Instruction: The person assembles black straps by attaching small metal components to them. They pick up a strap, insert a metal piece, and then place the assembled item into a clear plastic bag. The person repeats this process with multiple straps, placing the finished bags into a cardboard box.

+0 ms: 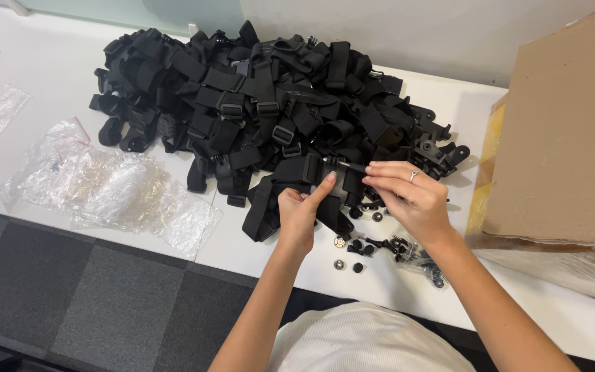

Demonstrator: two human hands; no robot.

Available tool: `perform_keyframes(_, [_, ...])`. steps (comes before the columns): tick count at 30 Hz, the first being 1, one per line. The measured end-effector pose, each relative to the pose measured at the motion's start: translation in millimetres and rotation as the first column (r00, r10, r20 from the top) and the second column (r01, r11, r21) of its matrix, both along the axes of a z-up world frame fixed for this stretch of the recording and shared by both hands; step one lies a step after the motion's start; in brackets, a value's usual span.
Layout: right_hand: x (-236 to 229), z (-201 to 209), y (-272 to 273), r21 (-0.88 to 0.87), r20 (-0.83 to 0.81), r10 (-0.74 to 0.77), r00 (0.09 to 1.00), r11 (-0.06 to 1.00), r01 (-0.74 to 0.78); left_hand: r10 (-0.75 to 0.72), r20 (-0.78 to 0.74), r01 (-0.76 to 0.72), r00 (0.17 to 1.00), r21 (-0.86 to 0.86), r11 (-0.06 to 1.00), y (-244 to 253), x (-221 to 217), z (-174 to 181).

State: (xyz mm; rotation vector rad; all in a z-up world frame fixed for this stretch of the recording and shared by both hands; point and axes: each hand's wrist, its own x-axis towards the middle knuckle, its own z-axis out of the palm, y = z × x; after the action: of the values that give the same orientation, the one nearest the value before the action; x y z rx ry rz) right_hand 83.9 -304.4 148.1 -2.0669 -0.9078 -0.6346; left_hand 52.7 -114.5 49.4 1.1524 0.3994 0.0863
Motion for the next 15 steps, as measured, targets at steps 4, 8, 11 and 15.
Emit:
perform_keyframes(4, [1.4, -5.8, -3.4, 0.031, -0.064, 0.017, 0.998, 0.999, -0.015, -0.064, -0.018, 0.06, 0.998, -0.161, 0.985, 0.7, -2.9, 39.6])
perform_keyframes(8, [10.1, -17.3, -1.9, 0.493, -0.643, 0.228, 0.731, 0.854, 0.168, -0.116, -0.037, 0.109, 0.993, -0.156, 0.982, 2.1, -5.1, 57.8])
perform_keyframes(11, [19.0, -21.3, -5.3, 0.497, -0.769, 0.255, 0.587, 0.815, 0.298, -0.149, 0.014, 0.149, 0.989, -0.099, 0.984, 0.4, -4.9, 57.1])
perform_keyframes(15, [18.8, -25.6, -4.8, 0.417, -0.874, 0.245, 0.42, 0.821, 0.39, -0.169, 0.089, 0.173, 0.982, -0.039, 0.984, -6.5, -3.3, 45.7])
